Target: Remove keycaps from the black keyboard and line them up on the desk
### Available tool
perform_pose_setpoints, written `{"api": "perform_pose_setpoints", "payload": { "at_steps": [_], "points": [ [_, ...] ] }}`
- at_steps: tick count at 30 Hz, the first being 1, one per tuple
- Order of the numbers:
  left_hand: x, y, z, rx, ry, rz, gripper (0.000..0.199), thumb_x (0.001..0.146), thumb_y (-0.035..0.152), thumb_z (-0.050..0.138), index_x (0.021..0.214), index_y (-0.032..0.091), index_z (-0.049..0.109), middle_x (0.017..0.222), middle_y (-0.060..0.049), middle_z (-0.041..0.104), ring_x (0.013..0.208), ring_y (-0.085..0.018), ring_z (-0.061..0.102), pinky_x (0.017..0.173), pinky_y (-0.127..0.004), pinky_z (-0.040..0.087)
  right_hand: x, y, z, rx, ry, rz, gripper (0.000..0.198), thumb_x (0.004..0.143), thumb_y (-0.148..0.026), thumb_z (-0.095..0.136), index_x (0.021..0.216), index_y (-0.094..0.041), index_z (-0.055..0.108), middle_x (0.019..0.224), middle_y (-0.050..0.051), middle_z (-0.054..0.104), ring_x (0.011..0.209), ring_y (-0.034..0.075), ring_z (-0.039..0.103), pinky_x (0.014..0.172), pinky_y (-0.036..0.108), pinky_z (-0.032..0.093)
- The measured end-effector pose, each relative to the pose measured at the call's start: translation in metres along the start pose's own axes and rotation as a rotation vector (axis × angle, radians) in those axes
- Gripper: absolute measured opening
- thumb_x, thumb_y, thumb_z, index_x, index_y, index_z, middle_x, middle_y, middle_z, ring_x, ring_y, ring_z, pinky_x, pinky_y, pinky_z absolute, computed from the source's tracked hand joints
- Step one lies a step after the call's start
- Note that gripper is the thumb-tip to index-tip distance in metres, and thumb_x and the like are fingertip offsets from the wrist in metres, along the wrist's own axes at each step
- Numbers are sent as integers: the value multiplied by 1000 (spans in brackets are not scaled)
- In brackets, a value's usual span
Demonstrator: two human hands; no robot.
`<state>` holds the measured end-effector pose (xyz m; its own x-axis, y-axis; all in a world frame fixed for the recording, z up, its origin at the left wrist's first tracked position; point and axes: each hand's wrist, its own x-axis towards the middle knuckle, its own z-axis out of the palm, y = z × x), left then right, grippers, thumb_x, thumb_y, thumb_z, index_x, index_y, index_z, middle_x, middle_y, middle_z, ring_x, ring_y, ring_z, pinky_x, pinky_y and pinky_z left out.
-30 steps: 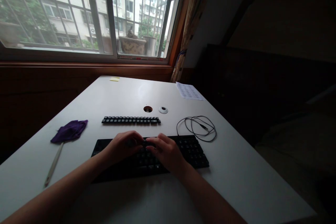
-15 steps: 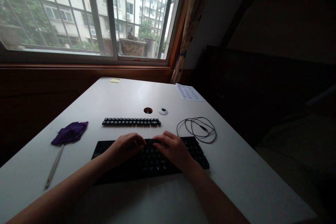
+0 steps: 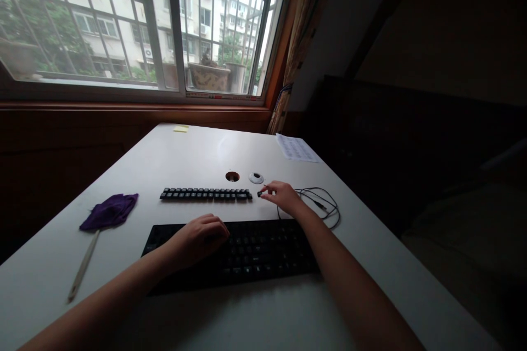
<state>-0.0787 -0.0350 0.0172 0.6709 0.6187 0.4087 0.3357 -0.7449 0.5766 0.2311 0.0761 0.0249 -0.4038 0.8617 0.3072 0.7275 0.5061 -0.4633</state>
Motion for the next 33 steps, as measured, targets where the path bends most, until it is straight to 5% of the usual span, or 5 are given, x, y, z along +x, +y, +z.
{"api": "perform_pose_setpoints", "payload": {
  "at_steps": [10, 33],
  "points": [
    [-2, 0, 1, 15, -37, -32, 11, 94, 16, 55, 94, 17, 67, 93, -7, 67, 87, -18, 61, 78, -30, 53, 1, 18, 25, 49, -42, 55, 16, 79, -24, 71, 94, -19, 75, 84, 2, 67, 76, 15, 59, 72, 26, 43],
    [0, 2, 0, 33, -72, -26, 11, 94, 15, 56, 96, 17, 67, 93, -6, 69, 89, -19, 60, 79, -31, 52, -1, 15, 29, 50, -33, 21, 18, 84, -27, 67, 99, -19, 73, 90, 3, 68, 79, 15, 60, 74, 27, 44]
  ]
}}
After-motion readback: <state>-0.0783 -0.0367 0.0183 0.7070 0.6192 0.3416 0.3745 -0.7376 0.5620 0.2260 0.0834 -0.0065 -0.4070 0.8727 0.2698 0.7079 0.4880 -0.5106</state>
